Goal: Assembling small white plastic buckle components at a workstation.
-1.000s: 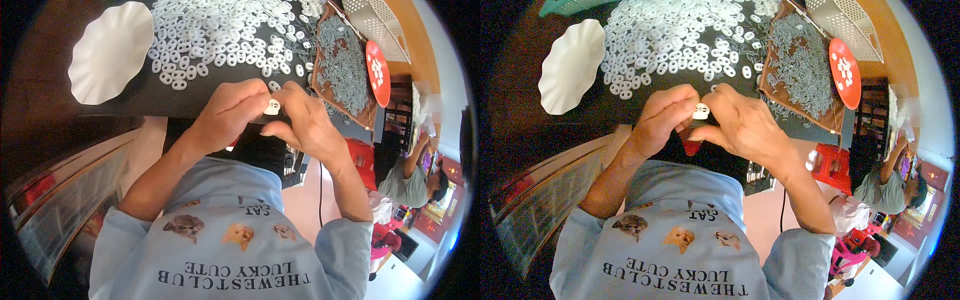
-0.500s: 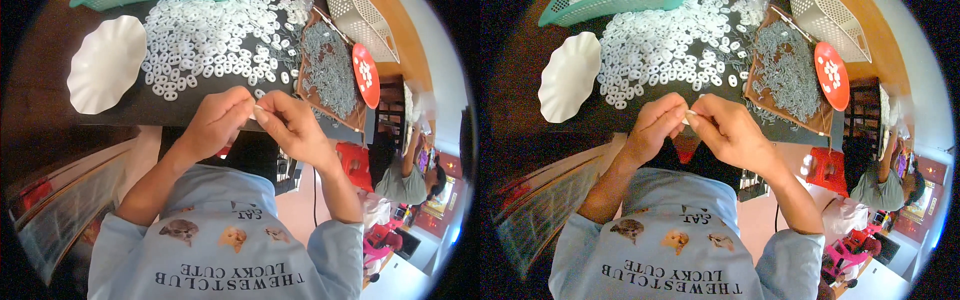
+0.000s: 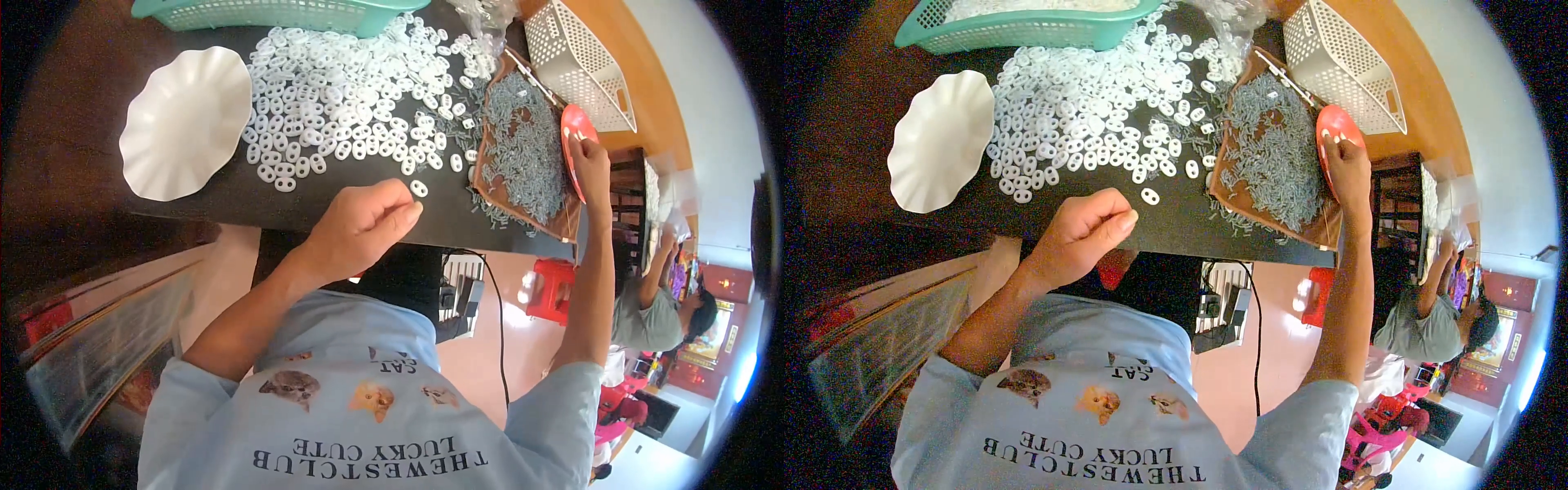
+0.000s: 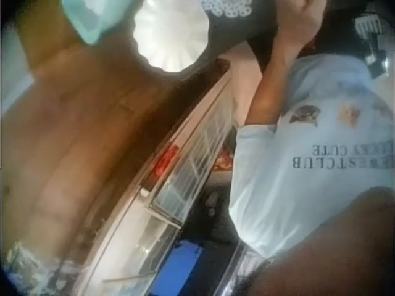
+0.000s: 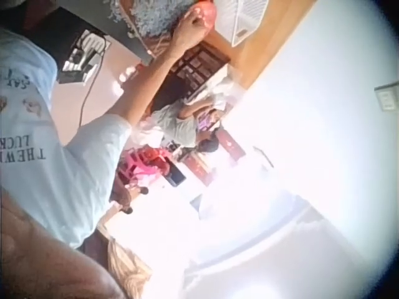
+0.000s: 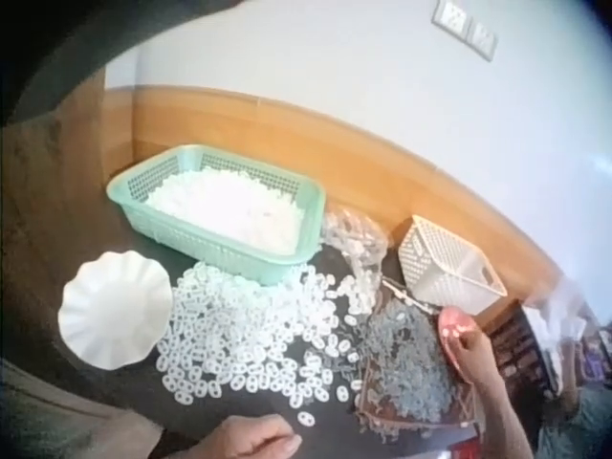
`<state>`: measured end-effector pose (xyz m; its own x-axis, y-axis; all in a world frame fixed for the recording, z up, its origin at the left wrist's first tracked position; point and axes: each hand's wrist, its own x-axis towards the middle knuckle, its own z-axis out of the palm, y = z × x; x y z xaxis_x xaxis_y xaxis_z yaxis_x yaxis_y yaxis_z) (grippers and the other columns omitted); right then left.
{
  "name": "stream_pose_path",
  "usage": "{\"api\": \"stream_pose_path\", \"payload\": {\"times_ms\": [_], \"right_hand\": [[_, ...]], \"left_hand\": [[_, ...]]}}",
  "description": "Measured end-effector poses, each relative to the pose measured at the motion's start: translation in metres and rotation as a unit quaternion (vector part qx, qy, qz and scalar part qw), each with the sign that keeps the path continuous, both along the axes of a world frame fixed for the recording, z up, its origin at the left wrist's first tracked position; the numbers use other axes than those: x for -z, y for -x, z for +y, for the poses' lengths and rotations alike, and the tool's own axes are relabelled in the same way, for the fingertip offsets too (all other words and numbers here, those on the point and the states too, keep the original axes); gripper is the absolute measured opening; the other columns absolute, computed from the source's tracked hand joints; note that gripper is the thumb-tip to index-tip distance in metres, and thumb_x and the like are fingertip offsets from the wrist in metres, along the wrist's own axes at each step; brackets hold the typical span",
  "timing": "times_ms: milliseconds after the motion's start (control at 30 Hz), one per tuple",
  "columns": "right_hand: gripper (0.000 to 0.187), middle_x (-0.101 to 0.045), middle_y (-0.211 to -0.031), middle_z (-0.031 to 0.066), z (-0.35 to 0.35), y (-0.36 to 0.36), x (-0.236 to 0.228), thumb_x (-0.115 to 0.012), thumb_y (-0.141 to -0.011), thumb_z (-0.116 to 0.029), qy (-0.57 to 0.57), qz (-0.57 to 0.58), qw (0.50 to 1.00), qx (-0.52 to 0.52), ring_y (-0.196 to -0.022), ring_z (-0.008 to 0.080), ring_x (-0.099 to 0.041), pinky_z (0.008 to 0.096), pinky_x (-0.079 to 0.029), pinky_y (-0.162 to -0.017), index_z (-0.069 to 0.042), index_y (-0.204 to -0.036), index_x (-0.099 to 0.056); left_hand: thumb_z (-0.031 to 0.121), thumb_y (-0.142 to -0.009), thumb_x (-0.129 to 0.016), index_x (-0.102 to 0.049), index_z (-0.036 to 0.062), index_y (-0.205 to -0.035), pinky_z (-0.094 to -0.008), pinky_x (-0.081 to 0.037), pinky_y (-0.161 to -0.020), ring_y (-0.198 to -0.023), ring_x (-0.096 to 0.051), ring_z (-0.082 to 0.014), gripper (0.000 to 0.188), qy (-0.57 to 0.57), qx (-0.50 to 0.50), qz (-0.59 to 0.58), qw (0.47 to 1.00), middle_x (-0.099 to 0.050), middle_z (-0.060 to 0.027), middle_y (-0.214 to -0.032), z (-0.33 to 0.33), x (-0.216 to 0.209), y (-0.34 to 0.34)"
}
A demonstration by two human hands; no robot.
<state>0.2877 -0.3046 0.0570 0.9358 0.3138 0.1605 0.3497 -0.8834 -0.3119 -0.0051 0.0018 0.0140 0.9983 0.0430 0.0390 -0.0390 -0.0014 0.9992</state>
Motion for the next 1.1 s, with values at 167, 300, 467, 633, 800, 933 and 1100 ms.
{"api": "stream_pose_path", "payload": {"times_ms": [167, 300, 467, 633, 800, 933, 1100], "right_hand": [[0.025, -0.055, -0.073, 0.0241, 0.065, 0.027, -0.006, -0.057, -0.091, -0.022, 0.055, -0.110, 0.985, -0.123, -0.068, 0.0376, -0.058, 0.0408, -0.044, -0.062, 0.002, -0.089, -0.059], [0.018, -0.057, -0.093, 0.0210, 0.099, 0.026, 0.003, -0.052, -0.091, -0.010, 0.066, -0.182, 0.955, -0.226, -0.084, 0.0380, -0.060, 0.0420, -0.047, -0.070, -0.003, -0.106, -0.058], [0.021, -0.056, -0.098, 0.0162, 0.141, 0.049, 0.006, -0.052, -0.090, -0.007, 0.043, -0.112, 0.944, -0.306, -0.086, 0.0371, -0.059, 0.0420, -0.047, -0.073, -0.005, -0.110, -0.059], [0.018, -0.056, -0.092, 0.0125, 0.173, 0.063, 0.005, -0.058, -0.088, -0.009, 0.040, -0.097, 0.938, -0.330, -0.080, 0.0310, -0.059, 0.0387, -0.047, -0.069, -0.006, -0.106, -0.060], [0.021, -0.055, -0.086, 0.0112, 0.202, 0.062, 0.014, -0.059, -0.088, -0.011, 0.025, -0.089, 0.913, -0.396, -0.075, 0.0293, -0.058, 0.0376, -0.047, -0.068, -0.009, -0.108, -0.062], [0.022, -0.056, -0.089, 0.0107, 0.213, 0.040, 0.017, -0.059, -0.087, -0.011, 0.075, -0.102, 0.916, -0.381, -0.078, 0.0293, -0.060, 0.0379, -0.047, -0.069, -0.010, -0.109, -0.063], [0.019, -0.057, -0.086, 0.0103, 0.211, 0.045, 0.012, -0.060, -0.085, -0.010, 0.076, -0.070, 0.909, -0.404, -0.080, 0.0289, -0.061, 0.0379, -0.047, -0.069, -0.009, -0.104, -0.065]], "left_hand": [[0.016, -0.093, -0.056, -0.054, 0.0018, -0.081, -0.0256, -0.034, -0.050, -0.056, -0.039, -0.0061, 0.019, -0.014, -0.010, 0.009, 1.000, -0.044, 0.0016, -0.061, 0.001, 0.000, 0.003], [0.015, -0.092, -0.057, -0.054, 0.0015, -0.081, -0.0262, -0.035, -0.049, -0.055, -0.040, -0.0063, 0.017, -0.016, -0.005, 0.004, 1.000, -0.046, 0.0006, -0.060, 0.001, 0.001, -0.001], [0.013, -0.092, -0.056, -0.055, 0.0014, -0.081, -0.0275, -0.039, -0.049, -0.053, -0.047, -0.0082, 0.016, -0.034, -0.010, -0.047, 0.998, -0.052, -0.0030, -0.060, -0.001, 0.007, -0.001], [0.013, -0.093, -0.056, -0.054, 0.0020, -0.081, -0.0271, -0.039, -0.045, -0.048, -0.049, -0.0083, 0.016, -0.007, 0.009, -0.017, 1.000, -0.052, -0.0025, -0.056, 0.000, 0.006, 0.000], [0.013, -0.093, -0.055, -0.054, 0.0024, -0.081, -0.0259, -0.038, -0.041, -0.044, -0.049, -0.0067, 0.017, 0.003, -0.001, -0.023, 1.000, -0.051, -0.0009, -0.055, -0.002, 0.004, -0.001], [0.013, -0.094, -0.055, -0.054, 0.0023, -0.081, -0.0261, -0.038, -0.041, -0.043, -0.049, -0.0069, 0.017, -0.006, -0.008, -0.049, 0.999, -0.051, -0.0008, -0.055, -0.002, 0.006, -0.001], [0.014, -0.094, -0.055, -0.054, 0.0027, -0.080, -0.0265, -0.037, -0.041, -0.043, -0.049, -0.0076, 0.018, -0.010, -0.010, -0.061, 0.998, -0.050, -0.0012, -0.054, 0.001, 0.008, 0.002]]}}
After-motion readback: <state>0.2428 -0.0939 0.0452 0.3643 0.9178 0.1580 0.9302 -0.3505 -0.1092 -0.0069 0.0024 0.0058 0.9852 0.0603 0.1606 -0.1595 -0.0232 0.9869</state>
